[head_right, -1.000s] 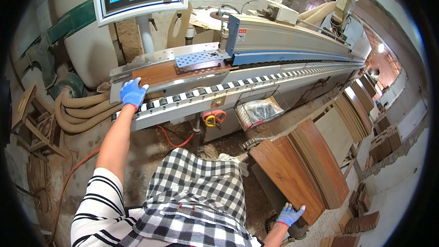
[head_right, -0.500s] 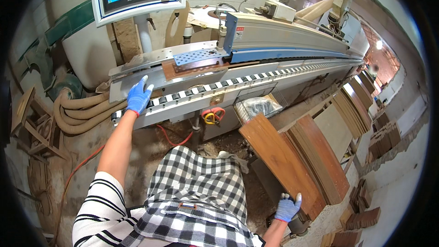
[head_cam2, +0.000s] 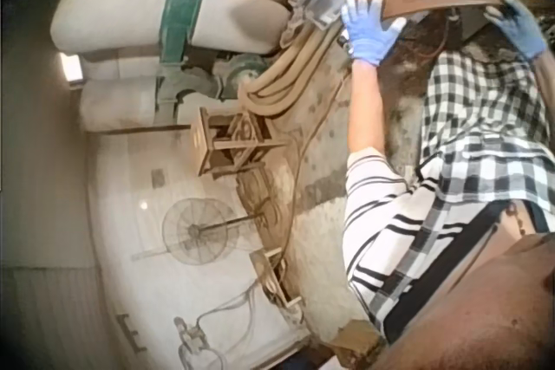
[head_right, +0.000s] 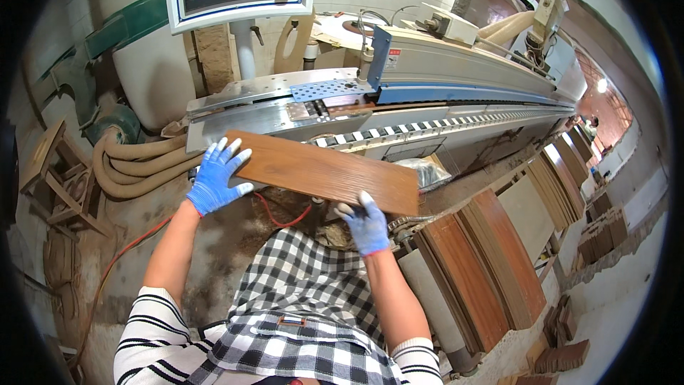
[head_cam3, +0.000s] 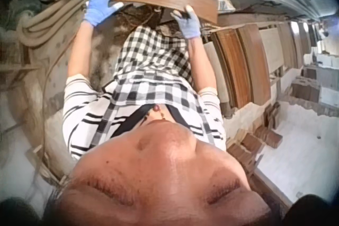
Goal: The person feeds rectangular wooden planks through a belt sander one at a time, guiding each piece with gloved hands and then placing the finished planks onto a nearby stack. The process is repeated for multiple planks in a workshop setting.
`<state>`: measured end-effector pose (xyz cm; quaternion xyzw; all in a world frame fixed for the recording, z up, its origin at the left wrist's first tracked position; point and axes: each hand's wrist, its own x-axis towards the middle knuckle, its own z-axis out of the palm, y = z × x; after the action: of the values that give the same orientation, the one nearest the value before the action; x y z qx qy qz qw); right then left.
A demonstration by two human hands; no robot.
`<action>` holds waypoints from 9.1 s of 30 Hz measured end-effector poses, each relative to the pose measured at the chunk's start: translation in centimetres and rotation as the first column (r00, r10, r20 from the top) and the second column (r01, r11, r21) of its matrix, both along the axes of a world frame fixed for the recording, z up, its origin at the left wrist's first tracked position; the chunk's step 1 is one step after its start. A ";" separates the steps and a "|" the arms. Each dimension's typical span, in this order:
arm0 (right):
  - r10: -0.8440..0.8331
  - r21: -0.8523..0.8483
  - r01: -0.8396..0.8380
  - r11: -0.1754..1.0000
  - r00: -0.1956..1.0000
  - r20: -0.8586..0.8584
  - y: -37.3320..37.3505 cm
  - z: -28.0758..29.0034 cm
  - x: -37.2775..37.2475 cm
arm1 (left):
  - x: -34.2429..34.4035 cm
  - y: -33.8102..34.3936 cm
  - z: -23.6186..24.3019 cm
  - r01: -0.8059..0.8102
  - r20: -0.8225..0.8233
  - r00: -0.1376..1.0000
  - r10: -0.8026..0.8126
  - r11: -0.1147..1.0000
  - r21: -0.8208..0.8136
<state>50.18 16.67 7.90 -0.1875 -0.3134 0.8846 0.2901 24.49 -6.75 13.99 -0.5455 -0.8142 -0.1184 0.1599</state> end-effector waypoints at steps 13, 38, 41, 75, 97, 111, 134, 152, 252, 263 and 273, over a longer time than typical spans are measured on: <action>0.034 0.466 -0.177 0.867 0.953 0.300 0.7 -0.7 1.8 | -7.8 -0.3 -1.5 -0.487 0.081 0.860 0.504 0.858 -0.164; -0.901 0.608 -0.751 -0.255 0.413 0.132 5.6 -8.2 15.9 | -9.4 4.0 -1.6 -0.637 0.136 0.755 0.641 0.767 -0.078; -0.854 0.714 -0.657 -0.243 0.494 0.163 1.5 -6.3 16.0 | -9.4 3.9 -1.7 -0.640 0.139 0.753 0.643 0.765 -0.077; -0.706 -0.117 0.787 0.606 0.599 0.378 0.8 -13.8 28.6 | -10.2 1.7 -3.1 -0.691 0.184 0.711 0.679 0.723 0.002; -0.786 -0.122 0.879 0.462 0.469 0.403 -0.4 -12.1 31.4 | -9.7 1.2 -1.0 -0.758 0.375 0.590 0.715 0.651 -0.048; -0.899 -0.201 0.938 0.281 0.331 0.285 2.0 -16.2 38.4 | -8.5 6.4 -0.5 -0.737 0.328 0.601 0.729 0.664 -0.128; -0.638 -0.064 0.639 0.767 0.769 0.029 0.2 -5.9 24.0 | -4.0 5.9 -2.3 -0.179 0.402 0.915 -0.018 0.876 0.448; 0.162 -0.205 -0.189 0.960 0.976 -0.143 -1.3 0.3 -7.5 | -5.3 -2.3 -2.1 -0.278 0.022 0.960 0.279 0.960 -0.039; -0.876 -0.265 0.923 0.279 0.358 0.324 1.2 -15.1 36.1 | -7.6 8.6 -1.7 -0.598 0.134 0.777 0.615 0.788 -0.146; -0.878 -0.305 0.923 0.233 0.335 0.341 0.8 -15.1 37.2 | -8.7 4.0 0.1 -0.746 0.252 0.593 0.764 0.640 -0.184; -0.883 -0.214 0.943 0.256 0.318 0.344 0.6 -16.3 39.8 | -7.4 8.3 1.1 -0.693 0.231 0.630 0.741 0.671 -0.264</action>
<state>90.02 17.29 -8.38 -0.4532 0.0092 0.5756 0.6806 17.08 1.56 15.13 -0.1591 -0.9846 -0.0698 0.0182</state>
